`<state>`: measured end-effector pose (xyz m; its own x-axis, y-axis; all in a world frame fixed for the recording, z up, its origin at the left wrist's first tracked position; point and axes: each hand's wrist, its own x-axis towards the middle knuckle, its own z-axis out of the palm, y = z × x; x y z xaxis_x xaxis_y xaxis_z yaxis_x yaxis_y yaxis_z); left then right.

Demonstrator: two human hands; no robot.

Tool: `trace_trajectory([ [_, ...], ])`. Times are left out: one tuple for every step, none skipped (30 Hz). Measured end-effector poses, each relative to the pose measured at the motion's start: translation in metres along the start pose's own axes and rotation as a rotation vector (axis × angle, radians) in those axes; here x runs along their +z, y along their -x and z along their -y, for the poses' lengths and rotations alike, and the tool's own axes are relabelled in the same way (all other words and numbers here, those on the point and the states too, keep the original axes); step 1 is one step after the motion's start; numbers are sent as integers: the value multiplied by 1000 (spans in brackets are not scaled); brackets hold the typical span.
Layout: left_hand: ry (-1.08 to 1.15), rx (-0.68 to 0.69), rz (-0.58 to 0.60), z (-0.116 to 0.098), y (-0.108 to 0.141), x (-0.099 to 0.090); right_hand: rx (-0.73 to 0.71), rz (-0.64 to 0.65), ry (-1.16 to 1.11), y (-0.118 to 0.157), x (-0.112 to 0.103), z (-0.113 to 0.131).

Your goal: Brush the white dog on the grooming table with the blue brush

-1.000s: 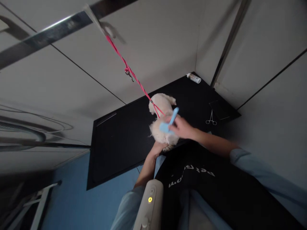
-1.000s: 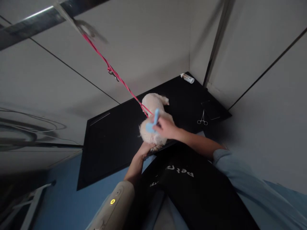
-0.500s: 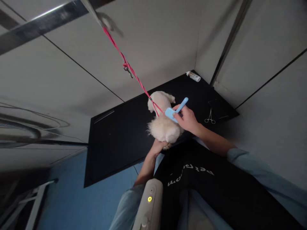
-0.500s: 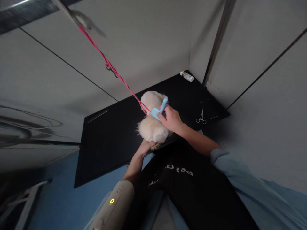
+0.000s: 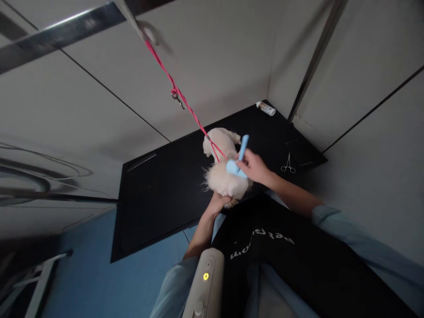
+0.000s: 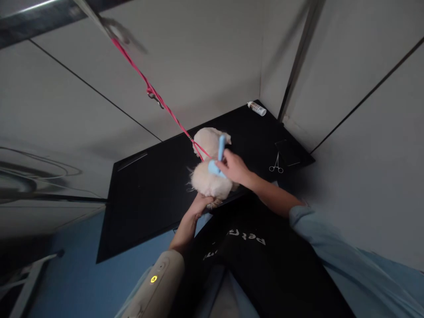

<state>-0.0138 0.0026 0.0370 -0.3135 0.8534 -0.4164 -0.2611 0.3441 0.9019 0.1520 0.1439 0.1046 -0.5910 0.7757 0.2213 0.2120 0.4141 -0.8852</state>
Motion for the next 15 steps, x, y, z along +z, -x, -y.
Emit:
trace_trajectory([
  [16, 14, -5, -1, 0, 1, -10, -66, 14, 0, 0, 2],
  [28, 22, 1, -1, 1, 2, -34, -60, 25, 0, 0, 4],
  [33, 24, 14, -1, 1, 3, -58, 16, 33, 1, 0, 6],
  [34, 21, 25, -1, 1, 3, -71, 121, 35, 2, 0, 8],
  [31, 13, 31, -1, 1, 3, -68, 200, 35, 3, 0, 10],
  [27, 6, 27, 0, 1, 3, -52, 214, 39, 5, 1, 12],
  [27, 2, 17, 0, 1, 2, -33, 159, 49, 6, 1, 13],
  [35, 1, 7, 1, 0, 1, -23, 72, 61, 7, 1, 14],
  [48, -2, 1, 1, 0, -1, -27, 1, 68, 8, 1, 14],
  [58, -9, 5, 1, 0, -2, -41, -11, 68, 10, 1, 13],
  [66, -19, 17, 1, 0, -3, -58, 37, 60, 11, 1, 12],
  [71, -29, 32, 0, 0, -4, -68, 116, 43, 13, 2, 11],
  [77, -36, 45, -1, 0, -6, -67, 178, 26, 15, 3, 9],
  [84, -38, 53, -2, 0, -7, -54, 180, 15, 16, 4, 7],
  [91, -40, 55, -3, 1, -8, -41, 117, 12, 17, 4, 4],
])
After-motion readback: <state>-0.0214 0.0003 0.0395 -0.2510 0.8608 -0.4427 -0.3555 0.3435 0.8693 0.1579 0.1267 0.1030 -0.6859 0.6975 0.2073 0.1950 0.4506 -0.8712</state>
